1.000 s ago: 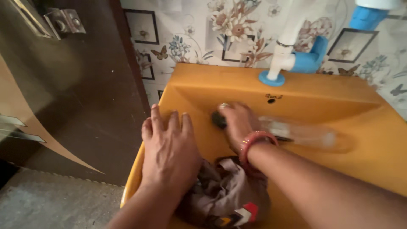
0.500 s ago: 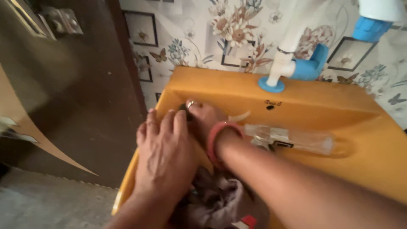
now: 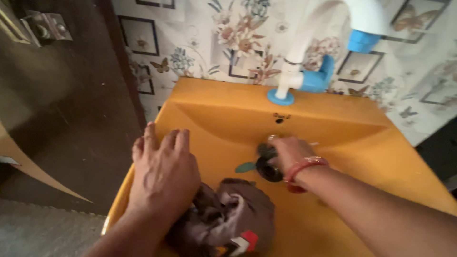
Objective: The person scrubs a yellow sink with a green scouring pad, then wipes the sink and surrounding tiled wall with a brown cloth. They also wipe the round mirror above the sink. The person repeatedly scrubs and wipes the same areas throughout the clip.
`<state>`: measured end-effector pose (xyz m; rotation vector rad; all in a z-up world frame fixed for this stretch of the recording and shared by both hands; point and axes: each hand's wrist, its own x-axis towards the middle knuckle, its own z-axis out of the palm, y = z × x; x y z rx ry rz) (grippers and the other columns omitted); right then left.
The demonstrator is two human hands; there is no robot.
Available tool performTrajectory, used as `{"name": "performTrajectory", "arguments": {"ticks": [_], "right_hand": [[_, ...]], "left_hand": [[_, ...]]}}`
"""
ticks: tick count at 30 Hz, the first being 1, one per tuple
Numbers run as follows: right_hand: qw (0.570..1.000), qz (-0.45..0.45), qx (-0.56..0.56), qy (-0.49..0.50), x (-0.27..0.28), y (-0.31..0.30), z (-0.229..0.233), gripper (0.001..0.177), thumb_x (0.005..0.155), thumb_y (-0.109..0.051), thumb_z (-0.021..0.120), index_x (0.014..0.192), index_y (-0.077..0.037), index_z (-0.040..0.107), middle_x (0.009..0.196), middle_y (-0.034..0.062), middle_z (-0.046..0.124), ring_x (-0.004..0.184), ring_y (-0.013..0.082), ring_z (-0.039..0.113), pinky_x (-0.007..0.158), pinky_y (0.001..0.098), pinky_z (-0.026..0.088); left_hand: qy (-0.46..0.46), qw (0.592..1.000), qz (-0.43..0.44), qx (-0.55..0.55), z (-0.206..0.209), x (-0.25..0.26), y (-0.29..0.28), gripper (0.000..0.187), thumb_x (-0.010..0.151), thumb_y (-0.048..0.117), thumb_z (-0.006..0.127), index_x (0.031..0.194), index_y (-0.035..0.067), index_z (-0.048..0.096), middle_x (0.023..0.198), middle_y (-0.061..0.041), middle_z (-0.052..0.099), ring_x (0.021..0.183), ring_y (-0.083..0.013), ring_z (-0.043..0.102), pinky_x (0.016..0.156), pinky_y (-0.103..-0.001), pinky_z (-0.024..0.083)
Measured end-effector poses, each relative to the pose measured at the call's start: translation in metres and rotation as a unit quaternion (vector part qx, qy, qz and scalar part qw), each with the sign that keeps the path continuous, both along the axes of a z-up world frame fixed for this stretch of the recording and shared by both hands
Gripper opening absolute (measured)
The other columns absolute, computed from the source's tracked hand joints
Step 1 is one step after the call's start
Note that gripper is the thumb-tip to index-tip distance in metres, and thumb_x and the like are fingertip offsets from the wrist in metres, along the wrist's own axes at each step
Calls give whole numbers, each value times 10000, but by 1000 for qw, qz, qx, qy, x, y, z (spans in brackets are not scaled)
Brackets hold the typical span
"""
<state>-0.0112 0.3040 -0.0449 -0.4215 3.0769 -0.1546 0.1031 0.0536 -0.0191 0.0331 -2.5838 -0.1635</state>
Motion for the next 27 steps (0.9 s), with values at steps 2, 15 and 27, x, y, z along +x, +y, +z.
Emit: {"name": "performTrajectory", "arguments": {"ticks": [2,15,27], "right_hand": [[997,12,-68,-34,13,-9,-6,373,826,-141,719,1191,-219,713,1177,144,720,1128,322,666,988,419,511],[973,36,130,-186,98,105,44,419,795,-230,814,1171,-174,637,1128,113,705,1113,315,667,928,424,526],[962,79,79,-250,130,-53,49,435,837,-209,636,1264,-124,638,1080,173,754,942,320,727,773,426,571]], "left_hand": [[-4,1000,-4,13,-2,1,0,400,864,207,542,1215,23,597,1285,-182,629,1386,-511,373,1107,-627,280],[-229,870,-430,-78,3,26,0,617,965,523,410,1536,357,574,1614,-27,510,1384,-358,482,1104,-535,376],[-373,913,-157,-44,82,46,2,392,690,367,773,1063,256,728,1165,-29,616,1247,-252,545,1021,-458,469]]}}
